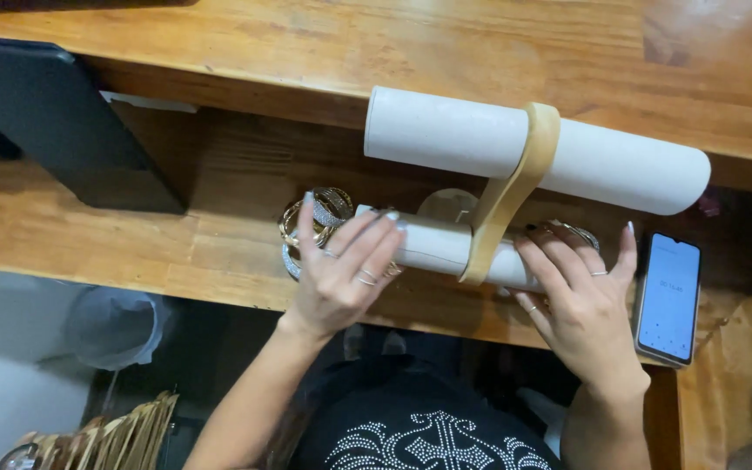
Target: Organizing various gold and silver bracelets on a two-tier display stand.
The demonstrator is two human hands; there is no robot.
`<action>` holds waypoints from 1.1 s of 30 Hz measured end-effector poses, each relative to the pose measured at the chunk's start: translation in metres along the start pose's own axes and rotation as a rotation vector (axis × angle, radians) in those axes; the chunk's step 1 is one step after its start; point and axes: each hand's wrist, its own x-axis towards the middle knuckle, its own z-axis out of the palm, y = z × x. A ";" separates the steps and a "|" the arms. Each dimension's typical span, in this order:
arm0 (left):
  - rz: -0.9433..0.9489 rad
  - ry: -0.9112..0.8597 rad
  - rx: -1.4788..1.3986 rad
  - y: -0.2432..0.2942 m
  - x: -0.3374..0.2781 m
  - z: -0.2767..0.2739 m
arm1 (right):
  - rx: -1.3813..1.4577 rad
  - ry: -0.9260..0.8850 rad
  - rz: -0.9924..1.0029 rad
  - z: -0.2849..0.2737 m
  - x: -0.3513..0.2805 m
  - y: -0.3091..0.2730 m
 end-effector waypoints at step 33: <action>-0.545 -0.026 -0.095 -0.048 -0.080 0.029 | 0.225 0.359 0.480 0.039 -0.087 0.013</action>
